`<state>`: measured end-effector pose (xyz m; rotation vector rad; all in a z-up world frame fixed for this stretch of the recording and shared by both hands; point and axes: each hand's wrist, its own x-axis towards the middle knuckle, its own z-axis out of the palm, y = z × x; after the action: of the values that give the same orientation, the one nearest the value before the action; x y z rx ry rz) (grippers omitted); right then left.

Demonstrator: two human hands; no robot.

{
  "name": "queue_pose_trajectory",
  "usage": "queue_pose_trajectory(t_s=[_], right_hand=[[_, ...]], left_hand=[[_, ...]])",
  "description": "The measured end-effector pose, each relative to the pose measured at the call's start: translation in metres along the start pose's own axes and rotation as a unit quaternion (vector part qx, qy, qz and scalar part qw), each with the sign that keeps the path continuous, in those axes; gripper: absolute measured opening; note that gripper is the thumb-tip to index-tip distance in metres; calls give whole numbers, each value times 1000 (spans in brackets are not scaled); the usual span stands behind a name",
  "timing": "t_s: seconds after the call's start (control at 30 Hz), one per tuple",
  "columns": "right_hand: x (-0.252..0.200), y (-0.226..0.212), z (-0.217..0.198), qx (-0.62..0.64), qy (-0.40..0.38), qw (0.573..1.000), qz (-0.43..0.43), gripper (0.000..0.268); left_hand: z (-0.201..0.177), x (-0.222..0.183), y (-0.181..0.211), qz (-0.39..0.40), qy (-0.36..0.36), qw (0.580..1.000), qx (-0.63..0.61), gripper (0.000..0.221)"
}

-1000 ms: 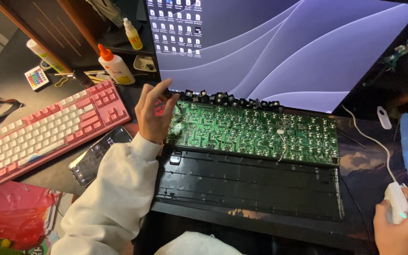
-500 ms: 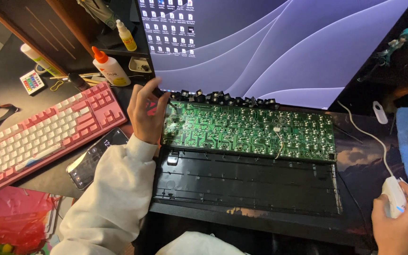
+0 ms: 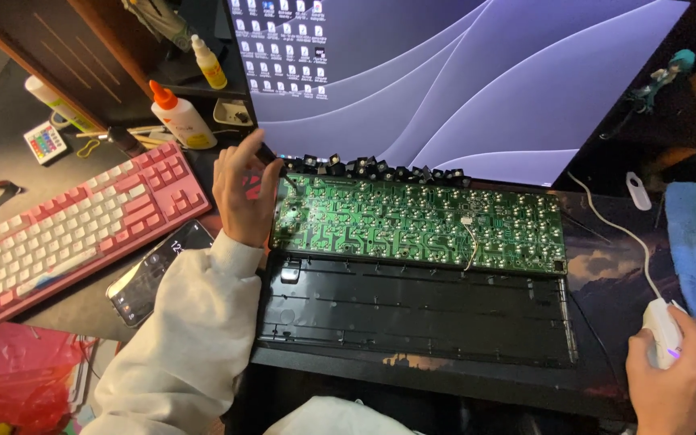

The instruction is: Removing screws from a keyboard's printed circuit board using a precision screwdriver.

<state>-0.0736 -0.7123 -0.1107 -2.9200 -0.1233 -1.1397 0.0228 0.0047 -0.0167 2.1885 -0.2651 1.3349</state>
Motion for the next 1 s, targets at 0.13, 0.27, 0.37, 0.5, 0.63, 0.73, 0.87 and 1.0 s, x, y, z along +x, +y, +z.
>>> queue_pose_trajectory(t_s=[0.13,0.27,0.37,0.5,0.63,0.73,0.87,1.0], right_hand=[[5,-3,-2,1,-11,1000,-2,57],[4,0,2,32,-13,999,-2,53],[1,1,6,40,0,999,3,51],[4,0,4,45,-8,999,-4,50],[2,3,7,58,-4,998,2,49],[0,5,8,40,-11,999,2,50],[1,2,9,112,12,994,-3,47],[-5,3,10,98,0,995,-4,46]], left_hand=[[-3,12,13,0,2,1000,14,32],[-7,16,25,-25,-41,999,-18,41],[-3,7,13,-28,-34,999,-13,43],[-2,5,8,-28,-20,999,-23,54],[-5,13,17,-28,-25,999,-39,39],[-4,13,18,-18,-43,998,-33,39],[-7,10,17,-35,-49,997,-38,60],[-7,11,17,-22,-40,998,-34,51]])
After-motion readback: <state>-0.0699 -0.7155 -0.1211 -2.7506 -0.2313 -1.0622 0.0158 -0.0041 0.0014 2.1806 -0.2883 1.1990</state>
